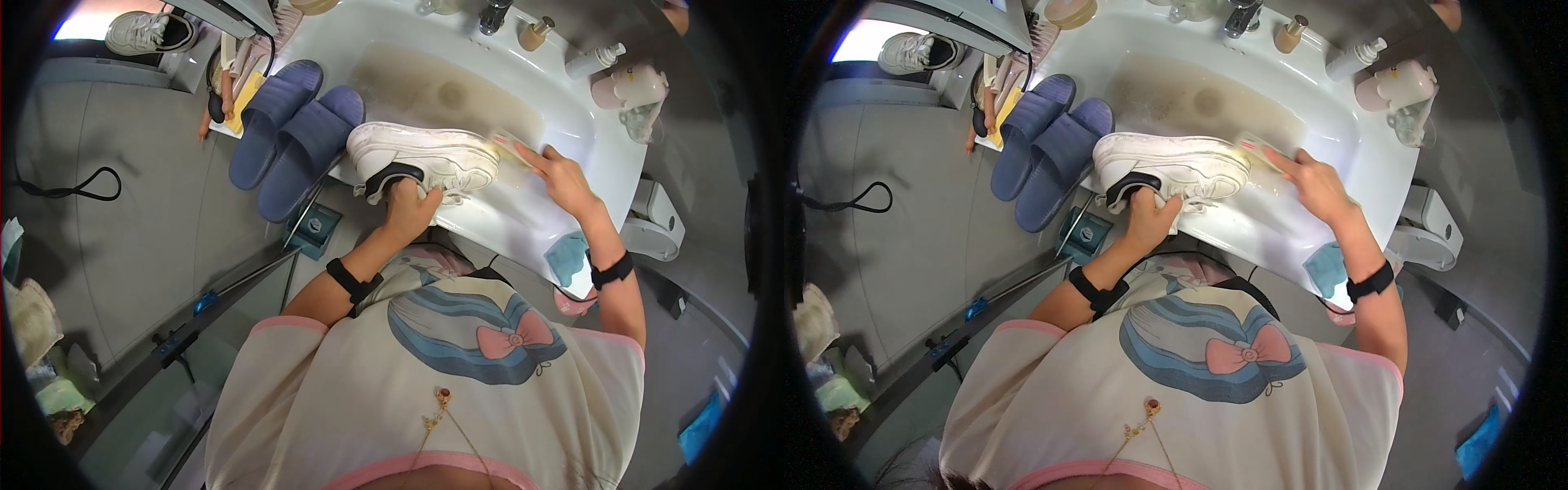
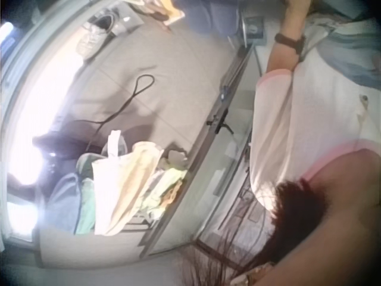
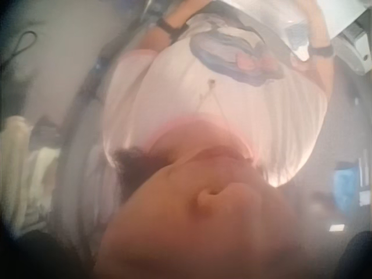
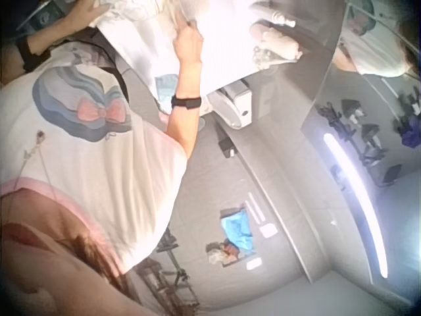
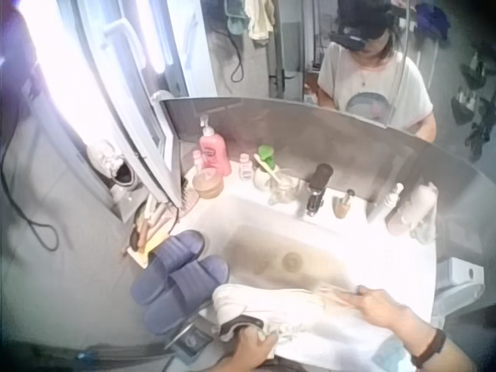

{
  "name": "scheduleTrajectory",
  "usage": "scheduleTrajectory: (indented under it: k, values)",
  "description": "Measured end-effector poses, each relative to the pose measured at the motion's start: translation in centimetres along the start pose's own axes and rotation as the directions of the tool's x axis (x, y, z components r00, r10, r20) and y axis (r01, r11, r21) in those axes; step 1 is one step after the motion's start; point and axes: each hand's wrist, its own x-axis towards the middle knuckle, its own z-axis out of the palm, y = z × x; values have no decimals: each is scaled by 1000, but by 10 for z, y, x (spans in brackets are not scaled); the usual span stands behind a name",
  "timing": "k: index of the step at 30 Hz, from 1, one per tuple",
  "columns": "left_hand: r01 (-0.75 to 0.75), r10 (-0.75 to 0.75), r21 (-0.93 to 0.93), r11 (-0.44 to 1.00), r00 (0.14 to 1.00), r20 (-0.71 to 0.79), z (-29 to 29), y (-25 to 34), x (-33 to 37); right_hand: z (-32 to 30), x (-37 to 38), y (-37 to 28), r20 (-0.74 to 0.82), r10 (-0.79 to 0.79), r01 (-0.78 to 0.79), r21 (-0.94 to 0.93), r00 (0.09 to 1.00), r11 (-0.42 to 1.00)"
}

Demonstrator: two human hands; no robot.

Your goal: The person scrubs a white sneaker and two blue slides with a brush in a sink filled with soapy water. They rinse the brush and footwear under running water and place the cleaned items on the sink edge.

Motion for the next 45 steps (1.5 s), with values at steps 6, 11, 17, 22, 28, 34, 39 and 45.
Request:
scheduleTrajectory:
  k: [6, 11, 17, 22, 28, 34, 39, 45]
  values:
    - [407, -413, -592, 695, 901, 135, -15, 54, 36, 31, -1, -1, 75, 439, -258, 891, 895, 374]
    - [640, -482, -726, 252, 733, 479, -27, 83, 59, 24, 21, -37, 111, 401, -82, 993, 909, -89]
    - [763, -221, -646, -21, 626, 748, -46, 105, 56, 17, 33, -36, 177, 500, -181, 983, 848, -41]
    - [-320, -41, 563, 762, 844, 536, -52, 103, 37, 15, 40, -30, 237, 527, -261, 965, 816, -31]
    - [-73, -21, 447, 892, 979, 203, -45, 50, 41, 36, 70, -11, 277, 531, -276, 958, 801, -82]
    - [469, -451, -426, 774, 880, 151, -45, 10, 71, 146, 107, 64, -150, 649, -586, 316, 745, 746]
    - [615, -590, -529, 585, 770, 243, -43, 10, 78, 151, 104, 30, 31, 425, -338, 658, 905, 672]
    - [748, -623, -576, 331, 631, 461, -42, -12, 72, 71, 48, -55, -206, 212, 30, 780, 955, 625]
